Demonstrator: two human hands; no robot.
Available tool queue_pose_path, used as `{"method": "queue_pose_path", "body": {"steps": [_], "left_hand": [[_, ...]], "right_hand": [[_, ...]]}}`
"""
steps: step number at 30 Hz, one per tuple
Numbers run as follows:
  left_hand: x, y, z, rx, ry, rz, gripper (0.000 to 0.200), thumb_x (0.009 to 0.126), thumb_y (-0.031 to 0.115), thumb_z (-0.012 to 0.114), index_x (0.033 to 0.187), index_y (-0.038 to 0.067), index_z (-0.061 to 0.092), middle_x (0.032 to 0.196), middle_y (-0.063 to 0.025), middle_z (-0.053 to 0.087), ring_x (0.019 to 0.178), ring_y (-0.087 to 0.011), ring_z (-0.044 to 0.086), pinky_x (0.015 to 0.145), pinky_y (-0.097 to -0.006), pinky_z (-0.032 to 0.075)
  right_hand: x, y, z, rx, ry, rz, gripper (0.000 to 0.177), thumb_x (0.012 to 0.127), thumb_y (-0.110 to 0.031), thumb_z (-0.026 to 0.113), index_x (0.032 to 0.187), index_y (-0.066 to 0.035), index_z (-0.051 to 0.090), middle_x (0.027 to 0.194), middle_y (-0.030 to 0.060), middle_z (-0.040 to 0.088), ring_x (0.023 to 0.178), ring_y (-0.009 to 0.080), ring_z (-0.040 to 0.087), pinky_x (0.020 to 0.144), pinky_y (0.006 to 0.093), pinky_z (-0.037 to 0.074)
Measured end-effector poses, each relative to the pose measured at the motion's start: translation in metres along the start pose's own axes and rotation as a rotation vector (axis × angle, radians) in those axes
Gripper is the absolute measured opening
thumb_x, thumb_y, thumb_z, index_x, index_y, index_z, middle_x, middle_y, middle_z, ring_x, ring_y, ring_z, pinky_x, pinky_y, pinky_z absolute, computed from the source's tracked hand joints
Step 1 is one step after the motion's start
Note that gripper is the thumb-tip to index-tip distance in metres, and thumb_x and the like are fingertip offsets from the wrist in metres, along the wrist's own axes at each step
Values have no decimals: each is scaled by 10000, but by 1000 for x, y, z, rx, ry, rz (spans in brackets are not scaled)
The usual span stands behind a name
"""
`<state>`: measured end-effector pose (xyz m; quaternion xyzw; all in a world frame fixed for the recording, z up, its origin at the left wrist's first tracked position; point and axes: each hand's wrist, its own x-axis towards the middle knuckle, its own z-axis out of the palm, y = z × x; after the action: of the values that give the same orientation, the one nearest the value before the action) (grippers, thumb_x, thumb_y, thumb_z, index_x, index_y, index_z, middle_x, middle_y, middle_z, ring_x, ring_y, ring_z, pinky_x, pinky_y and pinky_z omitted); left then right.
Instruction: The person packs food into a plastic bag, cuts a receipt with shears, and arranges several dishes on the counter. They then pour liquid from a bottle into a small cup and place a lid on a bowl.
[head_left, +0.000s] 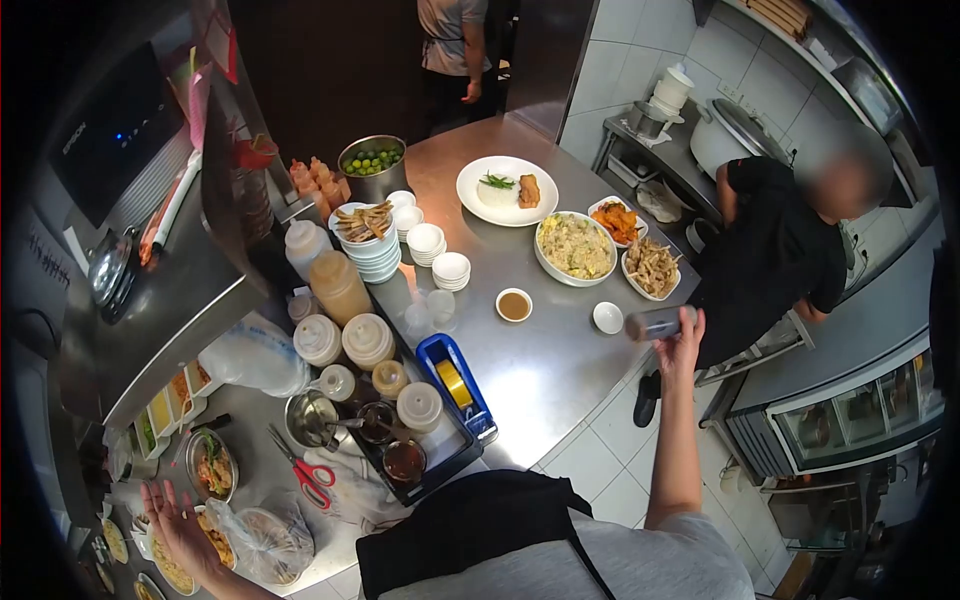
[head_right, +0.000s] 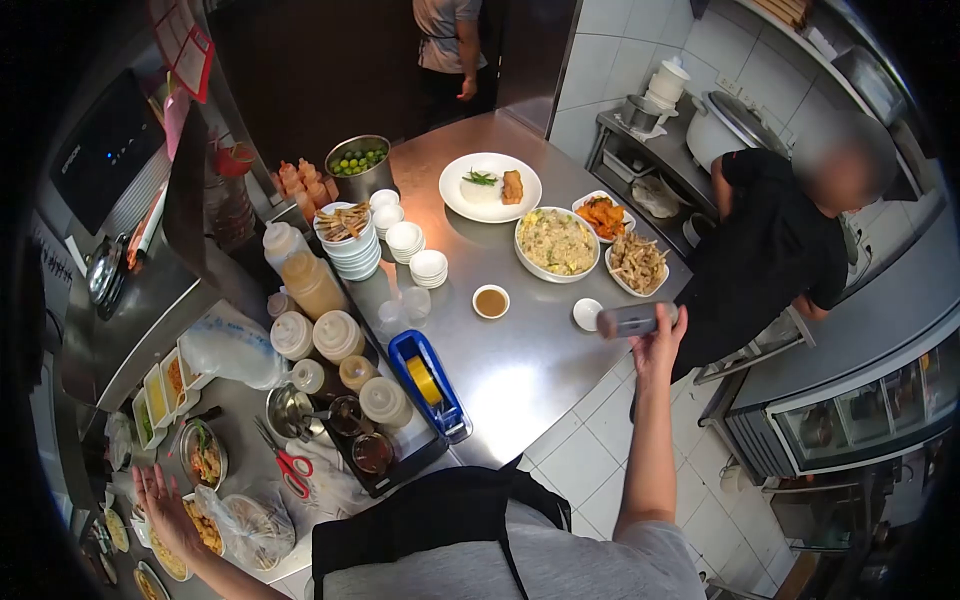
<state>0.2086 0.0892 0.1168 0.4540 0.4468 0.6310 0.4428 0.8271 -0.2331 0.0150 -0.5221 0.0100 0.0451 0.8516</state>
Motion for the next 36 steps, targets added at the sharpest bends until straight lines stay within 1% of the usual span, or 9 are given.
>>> {"method": "queue_pose_path", "body": {"steps": [2, 6, 8, 9, 12, 20, 23, 27, 36], "left_hand": [[-4, -2, 13, -4, 2, -9, 512, 892, 236, 423, 1354, 64, 284, 1379, -151, 290, 1260, -237, 318, 1013, -399, 233], [-6, -6, 31, 16, -24, -16, 516, 887, 226, 422, 1356, 65, 279, 1390, -150, 268, 1262, -239, 317, 1010, -399, 234], [-6, -8, 35, 19, -39, -29, 517, 886, 222, 419, 1357, 66, 276, 1394, -148, 261, 1264, -241, 315, 1010, -398, 232], [-7, -9, 36, 25, -64, -25, 518, 885, 225, 415, 1358, 68, 273, 1395, -145, 257, 1266, -241, 312, 1007, -401, 236], [-8, -8, 31, 74, -94, -12, 520, 883, 230, 409, 1358, 72, 271, 1395, -142, 255, 1269, -242, 308, 997, -406, 251], [-9, -7, 38, 124, -63, -39, 512, 889, 229, 397, 1358, 69, 270, 1391, -144, 259, 1266, -251, 311, 982, -407, 272], [-9, -8, 37, 130, -101, -18, 497, 898, 210, 385, 1358, 63, 267, 1388, -146, 263, 1265, -261, 312, 976, -400, 285], [-7, -15, 27, 93, -110, -35, 487, 905, 202, 388, 1355, 57, 269, 1384, -148, 267, 1263, -272, 311, 988, -399, 288], [-7, -21, 25, 33, -110, -63, 493, 898, 207, 429, 1348, 64, 285, 1368, -151, 289, 1260, -275, 310, 1014, -396, 267]], "right_hand": [[39, 35, -44, 536, -22, 230, 692, 779, -177, 649, 1316, -242, 218, 1020, 69, 524, 843, 228, 569, 556, 383, 523], [-14, 23, -8, -213, -49, 145, 672, 752, -143, 674, 1293, -184, 278, 978, 81, 547, 889, 203, 564, 696, 398, 506], [-8, 42, -22, -925, -260, -476, 690, 724, -109, 694, 1285, -144, 294, 1008, 124, 562, 936, 246, 566, 763, 362, 478], [-14, 39, -18, -1108, -299, -556, 736, 696, -100, 715, 1294, -130, 288, 1087, 178, 539, 989, 320, 548, 818, 345, 447], [-10, 55, -28, -1098, -194, -594, 778, 674, -132, 738, 1305, -110, 285, 1105, 193, 531, 1005, 336, 538, 843, 369, 433], [25, 81, -41, -826, -36, -320, 649, 614, -141, 713, 1190, -45, 427, 1027, 205, 572, 938, 312, 576, 797, 369, 450], [29, 52, -29, -1402, -185, -147, 496, 579, -185, 692, 1026, -26, 543, 806, 181, 622, 798, 316, 619, 713, 380, 485], [29, 29, -16, -2032, -356, -91, 368, 628, -135, 647, 978, -59, 561, 906, 124, 629, 906, 276, 598, 761, 452, 465], [55, 38, -19, -2376, -575, -347, 193, 784, -108, 504, 949, -105, 605, 951, 50, 635, 979, 200, 551, 803, 471, 380]]}}
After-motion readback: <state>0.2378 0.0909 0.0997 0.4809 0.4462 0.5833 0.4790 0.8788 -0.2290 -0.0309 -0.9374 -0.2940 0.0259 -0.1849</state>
